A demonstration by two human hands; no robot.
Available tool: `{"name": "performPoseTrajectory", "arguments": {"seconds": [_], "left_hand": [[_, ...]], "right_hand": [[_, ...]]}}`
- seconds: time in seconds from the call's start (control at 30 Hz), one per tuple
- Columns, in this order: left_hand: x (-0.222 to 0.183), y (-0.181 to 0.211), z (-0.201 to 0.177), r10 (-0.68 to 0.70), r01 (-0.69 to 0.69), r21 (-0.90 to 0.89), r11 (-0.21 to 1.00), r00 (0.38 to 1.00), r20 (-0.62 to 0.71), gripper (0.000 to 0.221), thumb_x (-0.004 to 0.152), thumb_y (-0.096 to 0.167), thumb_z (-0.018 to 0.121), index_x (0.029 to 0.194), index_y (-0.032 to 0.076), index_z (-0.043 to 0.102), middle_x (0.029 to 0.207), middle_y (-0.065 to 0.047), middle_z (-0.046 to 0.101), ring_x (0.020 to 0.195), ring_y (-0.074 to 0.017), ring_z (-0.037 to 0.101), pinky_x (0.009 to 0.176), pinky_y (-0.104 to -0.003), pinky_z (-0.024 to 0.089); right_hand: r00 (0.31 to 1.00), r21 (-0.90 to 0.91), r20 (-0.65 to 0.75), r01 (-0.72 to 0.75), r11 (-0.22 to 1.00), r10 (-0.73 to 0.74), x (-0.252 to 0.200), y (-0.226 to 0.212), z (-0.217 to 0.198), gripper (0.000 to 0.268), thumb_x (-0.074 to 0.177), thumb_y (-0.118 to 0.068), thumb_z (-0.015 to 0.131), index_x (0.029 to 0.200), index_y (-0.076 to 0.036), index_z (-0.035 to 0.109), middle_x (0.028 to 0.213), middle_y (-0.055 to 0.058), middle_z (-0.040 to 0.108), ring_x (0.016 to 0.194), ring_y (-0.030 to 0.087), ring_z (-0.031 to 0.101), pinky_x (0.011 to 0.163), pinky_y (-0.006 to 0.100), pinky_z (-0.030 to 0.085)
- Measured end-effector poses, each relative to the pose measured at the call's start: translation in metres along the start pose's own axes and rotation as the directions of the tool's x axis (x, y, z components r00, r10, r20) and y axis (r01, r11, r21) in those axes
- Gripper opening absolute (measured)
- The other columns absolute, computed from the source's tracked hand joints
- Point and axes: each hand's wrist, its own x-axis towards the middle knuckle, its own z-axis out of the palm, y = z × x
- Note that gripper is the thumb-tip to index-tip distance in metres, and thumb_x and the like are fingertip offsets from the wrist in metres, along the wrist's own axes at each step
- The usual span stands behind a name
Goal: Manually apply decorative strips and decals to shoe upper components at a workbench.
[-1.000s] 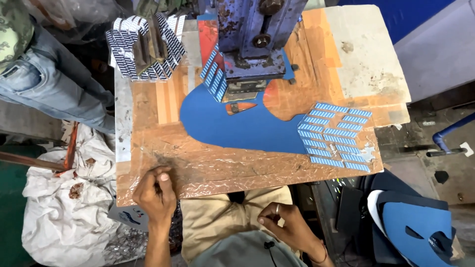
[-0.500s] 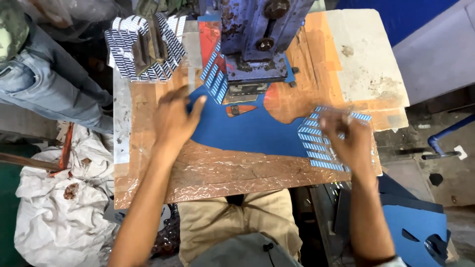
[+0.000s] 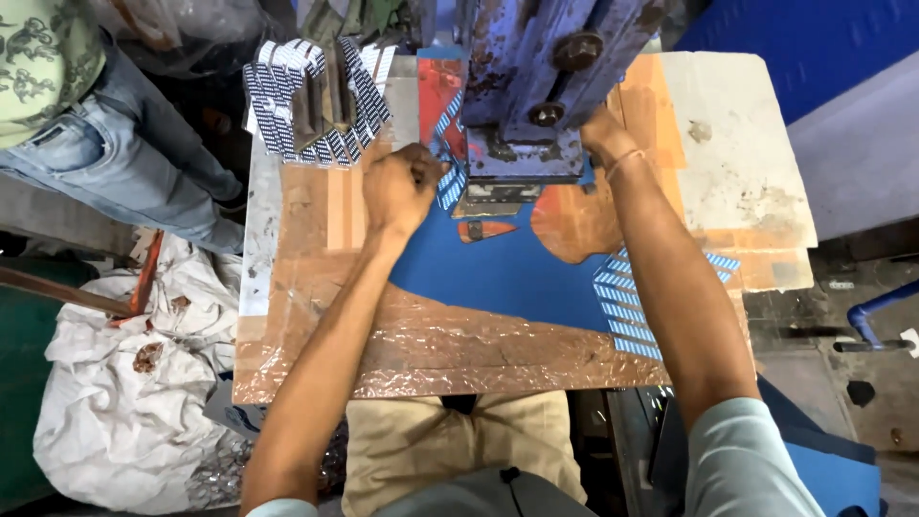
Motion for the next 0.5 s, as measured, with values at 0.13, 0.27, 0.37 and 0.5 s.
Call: {"name": "performPoseTrajectory", "arguments": {"seconds": [0.13, 0.27, 0.37, 0.5], "left_hand": [[0.021, -0.006, 0.003, 0.136, -0.136, 0.005, 0.991, 0.988, -0.079, 0.005, 0.086, 0.013, 0.074, 0.086, 0.008, 0.076, 0.081, -0.008, 0.078, 0.07, -0.0235, 0.075, 0.064, -0.037, 0.056], [0.046, -0.01, 0.026, 0.1, -0.106, -0.047, 0.993, 0.989, -0.11, 0.006, 0.085, 0.011, 0.07, 0.083, 0.012, 0.076, 0.077, -0.008, 0.077, 0.069, -0.0257, 0.075, 0.063, -0.039, 0.056], [0.07, 0.0, 0.028, 0.23, -0.228, 0.028, 0.973, 0.97, -0.079, 0.004, 0.084, 0.008, 0.071, 0.086, 0.01, 0.075, 0.074, -0.014, 0.073, 0.069, -0.0332, 0.072, 0.061, -0.045, 0.053], [0.091, 0.006, 0.032, 0.358, -0.356, 0.05, 0.933, 0.932, -0.058, 0.01, 0.078, 0.003, 0.066, 0.083, 0.009, 0.072, 0.076, -0.014, 0.073, 0.071, -0.0354, 0.072, 0.062, -0.046, 0.054]], "right_hand": [[0.983, 0.444, -0.023, -0.155, 0.882, 0.184, 0.002, 0.019, 0.007, 0.049, 0.088, -0.014, 0.078, 0.133, 0.0, 0.063, 0.129, 0.008, 0.069, 0.116, 0.022, 0.062, 0.102, 0.038, 0.052], [0.987, 0.136, -0.044, -0.145, 0.98, 0.152, 0.004, 0.055, 0.002, 0.048, 0.089, -0.014, 0.079, 0.133, -0.001, 0.064, 0.131, 0.007, 0.068, 0.121, 0.021, 0.061, 0.105, 0.037, 0.05], [0.977, 0.005, 0.056, -0.206, 0.978, 0.206, 0.002, 0.064, -0.006, 0.049, 0.083, -0.014, 0.082, 0.129, -0.002, 0.067, 0.128, 0.006, 0.07, 0.119, 0.019, 0.063, 0.105, 0.037, 0.051], [0.98, 0.091, 0.078, -0.19, 0.978, 0.183, -0.048, 0.078, -0.015, 0.048, 0.085, -0.015, 0.081, 0.129, -0.002, 0.068, 0.131, 0.007, 0.07, 0.122, 0.018, 0.062, 0.106, 0.036, 0.051]]}}
